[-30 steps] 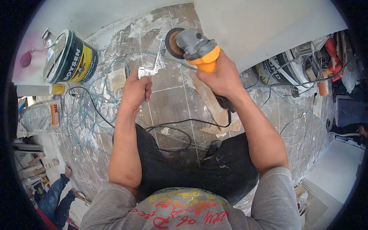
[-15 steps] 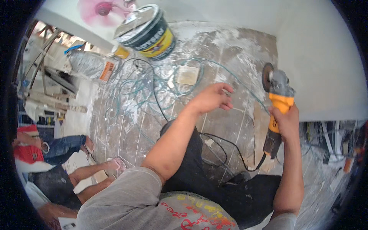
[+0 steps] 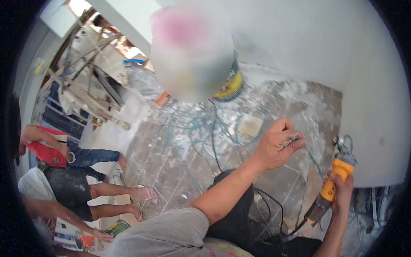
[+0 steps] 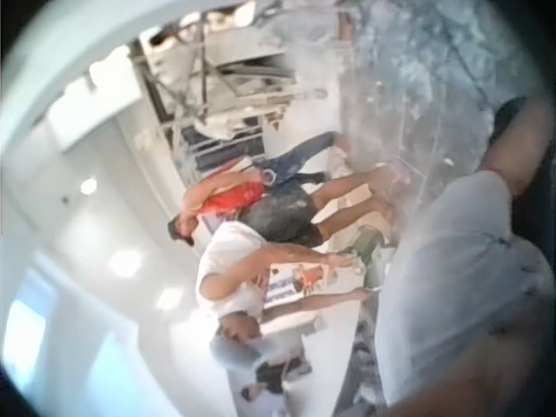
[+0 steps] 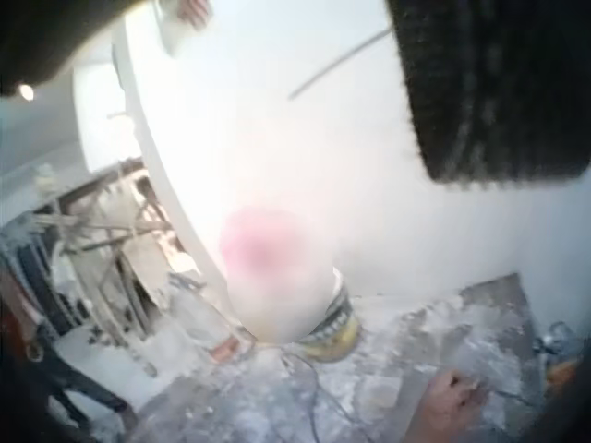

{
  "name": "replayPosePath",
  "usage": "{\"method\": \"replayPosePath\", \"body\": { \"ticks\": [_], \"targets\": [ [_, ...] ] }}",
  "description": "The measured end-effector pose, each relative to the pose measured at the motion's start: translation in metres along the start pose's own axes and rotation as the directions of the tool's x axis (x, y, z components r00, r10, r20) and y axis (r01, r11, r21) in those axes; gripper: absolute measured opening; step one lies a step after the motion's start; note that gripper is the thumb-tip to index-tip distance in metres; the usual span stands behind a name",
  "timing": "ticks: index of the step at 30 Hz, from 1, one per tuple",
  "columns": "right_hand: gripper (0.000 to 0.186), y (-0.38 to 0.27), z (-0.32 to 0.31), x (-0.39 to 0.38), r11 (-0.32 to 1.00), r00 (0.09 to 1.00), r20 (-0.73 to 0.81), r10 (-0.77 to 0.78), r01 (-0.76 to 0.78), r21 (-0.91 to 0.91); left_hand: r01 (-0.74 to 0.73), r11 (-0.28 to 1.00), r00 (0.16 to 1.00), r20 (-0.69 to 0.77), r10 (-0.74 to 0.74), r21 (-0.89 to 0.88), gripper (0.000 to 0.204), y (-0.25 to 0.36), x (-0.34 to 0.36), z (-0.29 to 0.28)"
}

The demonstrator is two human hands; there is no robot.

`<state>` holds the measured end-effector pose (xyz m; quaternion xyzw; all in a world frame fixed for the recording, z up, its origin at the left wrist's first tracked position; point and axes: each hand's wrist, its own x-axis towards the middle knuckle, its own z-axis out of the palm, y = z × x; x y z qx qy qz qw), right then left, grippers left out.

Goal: Using an angle grinder to smooth or modify metal hinges.

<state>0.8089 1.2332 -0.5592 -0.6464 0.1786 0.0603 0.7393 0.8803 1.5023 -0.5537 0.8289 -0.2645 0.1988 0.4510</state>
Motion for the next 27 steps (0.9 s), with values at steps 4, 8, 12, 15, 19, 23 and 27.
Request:
{"method": "replayPosePath", "body": {
  "ticks": [4, 8, 12, 15, 19, 23, 27],
  "targets": [
    [0.044, -0.016, 0.005, -0.002, 0.978, 0.995, 0.095, 0.035, -0.053, 0.202, 0.231, 0.614, 0.863, -0.132, -0.487, -0.754, 0.018, -0.012, 0.020, 0.000],
    [0.043, -0.015, 0.007, -0.009, 0.993, 0.988, 0.131, 0.079, -0.090, 0.077, 0.660, 0.136, 0.463, 0.257, -0.848, -0.739, 0.017, -0.036, 0.008, 0.030],
    [0.025, -0.010, -0.005, -0.013, 0.977, 0.973, 0.216, 0.085, -0.039, -0.212, 0.571, 0.398, 0.775, 0.312, -0.549, -0.718, 0.020, -0.077, 0.022, 0.034],
    [0.040, -0.007, -0.016, -0.010, 0.804, 0.959, 0.266, -0.096, 0.232, -0.548, 0.408, 0.139, 0.771, 0.259, -0.581, -0.902, 0.018, -0.088, 0.026, 0.037],
    [0.048, 0.001, -0.014, -0.015, 0.777, 0.960, 0.278, -0.041, 0.205, -0.595, 0.354, 0.185, 0.696, 0.126, -0.706, -0.917, 0.031, -0.084, 0.017, 0.039],
    [0.053, 0.015, -0.013, -0.012, 0.673, 0.918, 0.374, -0.133, 0.360, -0.646, 0.260, 0.142, 0.648, 0.063, -0.759, -0.955, 0.038, -0.083, 0.020, 0.045],
    [0.060, 0.033, -0.015, -0.014, 0.598, 0.914, 0.405, -0.021, 0.336, -0.728, 0.339, 0.230, 0.666, 0.060, -0.743, -0.912, 0.042, -0.076, 0.020, 0.049]
  ]
}}
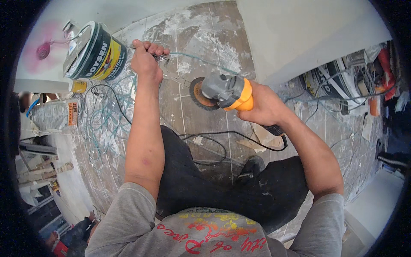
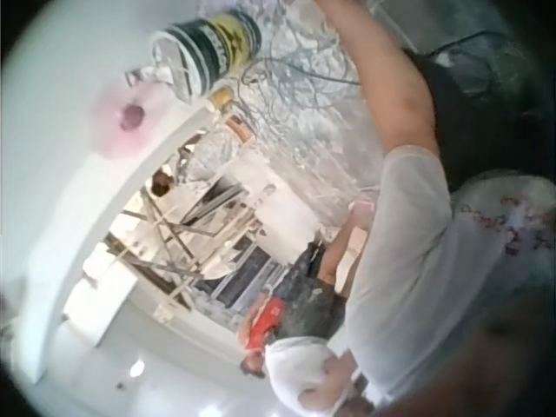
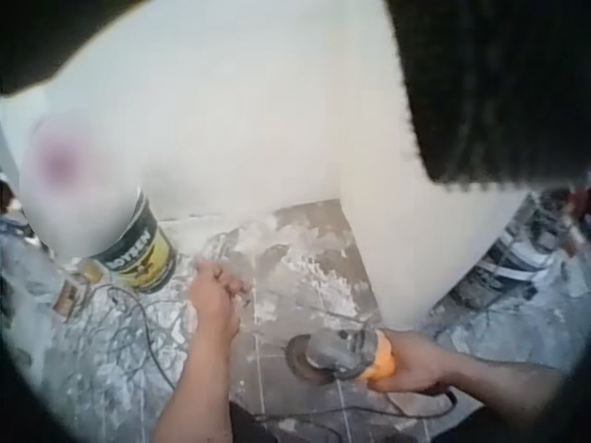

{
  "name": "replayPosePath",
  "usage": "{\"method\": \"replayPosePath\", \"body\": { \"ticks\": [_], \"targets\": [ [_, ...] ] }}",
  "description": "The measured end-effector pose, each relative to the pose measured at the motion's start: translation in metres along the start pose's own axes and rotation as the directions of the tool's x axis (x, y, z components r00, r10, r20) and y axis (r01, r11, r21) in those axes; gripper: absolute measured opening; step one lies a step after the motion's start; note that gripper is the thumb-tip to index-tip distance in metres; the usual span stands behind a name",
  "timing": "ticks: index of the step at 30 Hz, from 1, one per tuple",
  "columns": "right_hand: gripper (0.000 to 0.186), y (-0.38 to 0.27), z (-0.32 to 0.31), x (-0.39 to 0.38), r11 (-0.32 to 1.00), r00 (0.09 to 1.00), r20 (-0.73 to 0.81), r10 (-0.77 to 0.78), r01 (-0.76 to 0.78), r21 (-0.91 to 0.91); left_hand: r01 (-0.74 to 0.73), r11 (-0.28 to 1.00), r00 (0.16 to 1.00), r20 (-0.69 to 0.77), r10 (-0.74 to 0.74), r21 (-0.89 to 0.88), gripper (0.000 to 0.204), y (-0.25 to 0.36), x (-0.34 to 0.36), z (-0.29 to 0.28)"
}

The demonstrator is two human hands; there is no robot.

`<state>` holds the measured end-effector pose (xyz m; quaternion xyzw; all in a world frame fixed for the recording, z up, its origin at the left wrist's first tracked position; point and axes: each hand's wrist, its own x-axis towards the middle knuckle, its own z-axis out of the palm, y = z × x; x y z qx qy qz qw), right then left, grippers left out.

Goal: Using an angle grinder to smooth or modify metal hinges.

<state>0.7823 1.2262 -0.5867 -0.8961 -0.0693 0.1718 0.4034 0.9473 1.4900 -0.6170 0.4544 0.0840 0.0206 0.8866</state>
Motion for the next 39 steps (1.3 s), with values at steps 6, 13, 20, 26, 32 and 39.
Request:
{"method": "replayPosePath", "body": {
  "ticks": [6, 13, 20, 26, 32, 39],
  "targets": [
    [0.060, 0.003, 0.014, 0.004, 0.997, 0.997, 0.055, -0.052, 0.055, -0.052, -0.068, 0.992, 0.997, -0.022, 0.071, 0.103, 0.048, -0.003, -0.010, 0.014],
    [0.061, -0.001, 0.015, 0.010, 0.998, 1.000, 0.026, -0.014, 0.015, -0.060, -0.106, 0.994, 0.993, 0.061, 0.105, 0.018, 0.052, -0.003, -0.014, 0.016],
    [0.063, -0.001, 0.016, 0.011, 0.996, 0.999, 0.016, -0.034, 0.035, -0.079, -0.141, 0.990, 0.985, 0.101, 0.140, 0.001, 0.059, -0.007, -0.015, 0.018],
    [0.065, -0.003, 0.016, 0.011, 0.993, 0.999, -0.017, -0.046, 0.043, -0.109, -0.143, 0.989, 0.988, 0.057, 0.145, -0.039, 0.057, -0.010, -0.014, 0.016],
    [0.059, -0.006, 0.012, 0.011, 0.990, 0.997, -0.062, -0.056, 0.048, -0.130, -0.127, 0.988, 0.992, -0.008, 0.127, -0.082, 0.053, -0.015, -0.011, 0.015],
    [0.057, -0.003, -0.013, -0.030, 0.983, 0.996, -0.081, 0.033, -0.047, -0.177, 0.193, 0.966, 0.974, -0.152, -0.167, 0.172, 0.060, -0.071, 0.003, 0.001]
  ]
}}
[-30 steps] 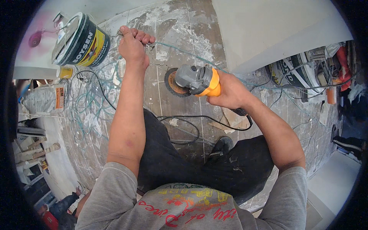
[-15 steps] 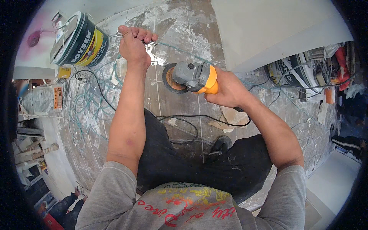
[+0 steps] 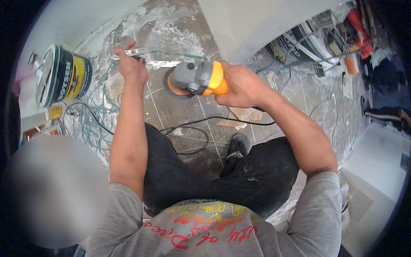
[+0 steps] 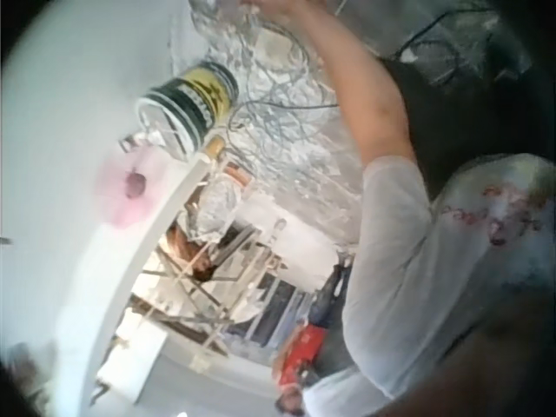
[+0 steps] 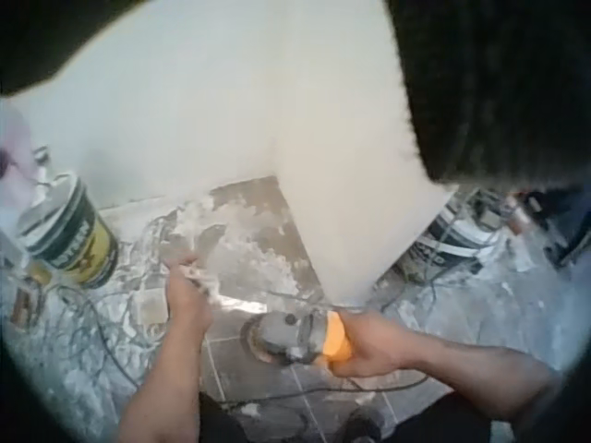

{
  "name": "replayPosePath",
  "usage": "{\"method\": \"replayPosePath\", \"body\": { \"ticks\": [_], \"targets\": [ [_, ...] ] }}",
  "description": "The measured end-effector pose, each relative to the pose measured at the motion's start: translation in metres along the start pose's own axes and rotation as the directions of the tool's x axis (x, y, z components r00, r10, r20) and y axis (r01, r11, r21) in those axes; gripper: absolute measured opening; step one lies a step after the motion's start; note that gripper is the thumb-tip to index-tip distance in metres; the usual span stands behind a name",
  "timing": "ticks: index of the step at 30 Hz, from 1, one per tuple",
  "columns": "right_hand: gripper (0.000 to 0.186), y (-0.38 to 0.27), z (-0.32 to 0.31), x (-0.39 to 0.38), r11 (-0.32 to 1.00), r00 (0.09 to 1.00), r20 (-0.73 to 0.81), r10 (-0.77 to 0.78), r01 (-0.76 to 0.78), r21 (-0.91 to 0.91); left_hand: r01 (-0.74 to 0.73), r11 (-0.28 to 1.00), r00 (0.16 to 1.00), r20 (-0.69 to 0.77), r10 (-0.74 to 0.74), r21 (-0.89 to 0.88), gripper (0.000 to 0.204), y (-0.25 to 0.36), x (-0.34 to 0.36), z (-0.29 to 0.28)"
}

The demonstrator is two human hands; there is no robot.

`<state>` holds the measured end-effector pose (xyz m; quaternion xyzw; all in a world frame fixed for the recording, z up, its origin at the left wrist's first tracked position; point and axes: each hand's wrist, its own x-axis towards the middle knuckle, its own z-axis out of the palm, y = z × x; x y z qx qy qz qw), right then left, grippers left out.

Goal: Using an angle grinder to smooth or modify metal hinges.

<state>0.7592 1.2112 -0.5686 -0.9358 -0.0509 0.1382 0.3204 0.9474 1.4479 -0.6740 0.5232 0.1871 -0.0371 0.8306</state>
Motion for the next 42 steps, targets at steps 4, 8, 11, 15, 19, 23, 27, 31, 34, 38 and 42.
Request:
{"method": "replayPosePath", "body": {
  "ticks": [4, 8, 11, 15, 19, 23, 27, 31, 34, 38, 42],
  "targets": [
    [0.060, 0.016, -0.008, -0.050, 0.982, 0.980, -0.060, 0.189, -0.190, 0.002, 0.313, 0.942, 0.932, 0.151, -0.330, 0.123, 0.036, -0.060, -0.010, 0.010],
    [0.059, 0.044, 0.010, -0.115, 0.899, 0.894, -0.132, 0.427, -0.405, 0.168, 0.479, 0.868, 0.855, 0.157, -0.495, 0.130, 0.027, -0.125, -0.057, 0.020],
    [0.059, 0.062, 0.038, -0.147, 0.801, 0.772, -0.231, 0.592, -0.531, 0.276, 0.531, 0.817, 0.794, 0.203, -0.572, 0.224, 0.038, -0.151, -0.087, 0.014],
    [0.055, 0.078, 0.076, -0.172, 0.540, 0.581, -0.088, 0.809, -0.676, 0.502, 0.606, 0.631, 0.676, 0.105, -0.730, 0.485, 0.028, -0.174, -0.107, 0.006],
    [0.060, 0.100, 0.111, -0.175, 0.716, 0.650, -0.316, 0.692, -0.558, 0.420, 0.290, 0.305, 0.535, 0.111, -0.838, 0.907, 0.012, -0.195, -0.105, 0.008],
    [0.058, 0.117, 0.145, -0.170, 0.607, 0.555, -0.247, 0.795, -0.721, 0.333, -0.029, 0.248, 0.552, 0.223, -0.803, 0.968, 0.017, -0.206, -0.099, 0.011],
    [0.062, 0.123, 0.164, -0.165, 0.494, 0.447, -0.211, 0.869, -0.797, 0.348, -0.055, 0.255, 0.588, 0.237, -0.773, 0.965, 0.018, -0.203, -0.091, 0.012],
    [0.061, 0.132, 0.166, -0.156, 0.562, 0.502, -0.257, 0.826, -0.770, 0.301, -0.044, 0.222, 0.504, 0.213, -0.837, 0.974, 0.020, -0.198, -0.092, 0.006],
    [0.061, 0.137, 0.170, -0.148, 0.535, 0.486, -0.225, 0.845, -0.784, 0.316, 0.029, 0.190, 0.465, 0.155, -0.872, 0.981, 0.022, -0.198, -0.097, -0.001],
    [0.062, 0.140, 0.175, -0.143, 0.551, 0.490, -0.256, 0.833, -0.776, 0.308, 0.229, 0.183, 0.312, 0.106, -0.944, 0.956, 0.027, -0.196, -0.104, 0.005],
    [0.061, 0.150, 0.173, -0.139, 0.517, 0.471, -0.212, 0.856, -0.786, 0.340, 0.131, 0.266, 0.331, 0.211, -0.920, 0.955, 0.026, -0.192, -0.124, 0.018]
  ]
}}
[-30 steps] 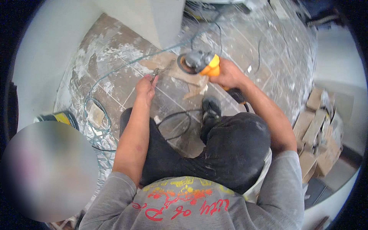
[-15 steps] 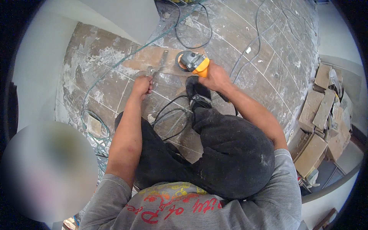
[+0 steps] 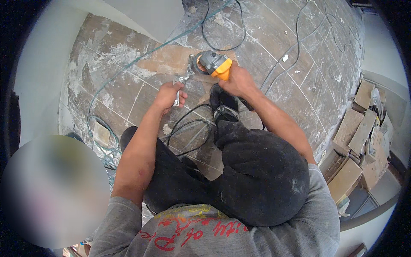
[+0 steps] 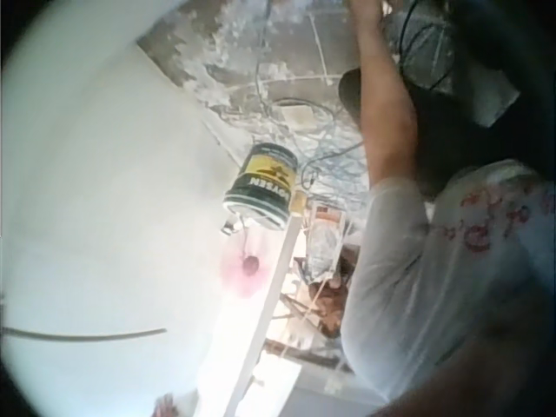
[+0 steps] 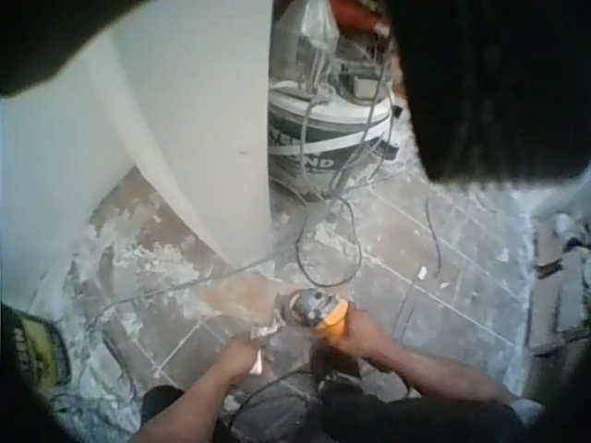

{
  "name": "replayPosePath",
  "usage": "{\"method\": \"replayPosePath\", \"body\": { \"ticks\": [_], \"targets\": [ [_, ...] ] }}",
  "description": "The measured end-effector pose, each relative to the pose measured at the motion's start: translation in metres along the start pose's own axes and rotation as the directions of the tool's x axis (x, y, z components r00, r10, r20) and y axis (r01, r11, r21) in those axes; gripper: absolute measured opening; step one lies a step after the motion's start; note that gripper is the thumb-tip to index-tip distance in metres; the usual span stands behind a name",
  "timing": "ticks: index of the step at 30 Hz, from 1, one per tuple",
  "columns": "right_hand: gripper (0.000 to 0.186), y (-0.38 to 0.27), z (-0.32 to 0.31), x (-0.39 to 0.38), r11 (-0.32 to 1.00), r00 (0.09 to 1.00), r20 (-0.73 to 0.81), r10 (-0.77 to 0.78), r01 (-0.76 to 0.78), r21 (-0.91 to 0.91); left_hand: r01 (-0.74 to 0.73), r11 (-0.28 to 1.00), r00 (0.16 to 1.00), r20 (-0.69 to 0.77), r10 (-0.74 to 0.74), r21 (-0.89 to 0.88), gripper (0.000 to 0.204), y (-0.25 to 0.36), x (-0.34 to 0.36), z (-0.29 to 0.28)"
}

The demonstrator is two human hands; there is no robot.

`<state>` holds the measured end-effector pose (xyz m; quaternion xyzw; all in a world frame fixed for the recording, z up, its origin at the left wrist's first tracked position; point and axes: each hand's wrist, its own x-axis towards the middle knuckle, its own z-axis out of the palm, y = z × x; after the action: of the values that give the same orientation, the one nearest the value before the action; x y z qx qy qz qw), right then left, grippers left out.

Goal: Using an angle grinder to smooth or modify metal hinges.

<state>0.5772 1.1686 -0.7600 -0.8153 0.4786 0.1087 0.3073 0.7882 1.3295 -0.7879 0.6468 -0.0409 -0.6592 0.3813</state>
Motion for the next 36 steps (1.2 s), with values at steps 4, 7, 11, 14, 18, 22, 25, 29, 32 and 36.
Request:
{"method": "replayPosePath", "body": {
  "ticks": [4, 7, 11, 14, 18, 22, 25, 29, 32, 36],
  "targets": [
    [0.061, 0.005, -0.006, 0.012, 0.994, 0.996, 0.021, -0.088, 0.089, -0.061, -0.025, 0.983, 0.992, -0.115, 0.046, 0.182, 0.026, 0.001, -0.002, 0.012],
    [0.061, 0.006, -0.005, 0.016, 0.992, 0.995, 0.043, -0.089, 0.093, -0.086, -0.026, 0.941, 0.978, -0.188, 0.094, 0.337, 0.031, -0.007, 0.007, 0.011],
    [0.062, 0.004, -0.002, 0.018, 0.986, 0.994, 0.015, -0.111, 0.112, -0.125, 0.041, 0.816, 0.949, -0.279, 0.149, 0.576, 0.042, -0.023, 0.024, 0.003],
    [0.063, 0.002, -0.002, 0.019, 0.989, 0.997, 0.053, -0.056, 0.062, -0.134, 0.038, 0.851, 0.942, -0.303, 0.144, 0.524, 0.046, -0.032, 0.032, 0.002],
    [0.063, -0.001, -0.004, 0.020, 0.984, 0.994, 0.099, -0.043, 0.059, -0.170, -0.022, 0.758, 0.928, -0.268, 0.258, 0.652, 0.047, -0.035, 0.036, 0.003],
    [0.059, -0.007, -0.007, 0.020, 0.980, 0.992, 0.107, -0.064, 0.083, -0.180, 0.014, 0.776, 0.922, -0.309, 0.233, 0.630, 0.047, -0.035, 0.036, 0.002],
    [0.055, -0.010, -0.008, 0.020, 0.975, 0.991, 0.096, -0.090, 0.108, -0.197, 0.007, 0.751, 0.902, -0.328, 0.280, 0.660, 0.047, -0.035, 0.037, 0.000],
    [0.053, -0.014, -0.008, 0.019, 0.972, 0.993, 0.085, -0.080, 0.097, -0.213, -0.001, 0.718, 0.898, -0.315, 0.306, 0.696, 0.048, -0.035, 0.038, 0.000],
    [0.053, -0.015, -0.009, 0.019, 0.968, 0.992, 0.093, -0.080, 0.099, -0.230, 0.001, 0.706, 0.899, -0.309, 0.309, 0.709, 0.048, -0.033, 0.037, -0.001],
    [0.053, -0.016, -0.008, 0.020, 0.966, 0.989, 0.100, -0.109, 0.130, -0.225, 0.050, 0.725, 0.942, -0.273, 0.194, 0.687, 0.053, -0.028, 0.036, -0.004]
  ]
}}
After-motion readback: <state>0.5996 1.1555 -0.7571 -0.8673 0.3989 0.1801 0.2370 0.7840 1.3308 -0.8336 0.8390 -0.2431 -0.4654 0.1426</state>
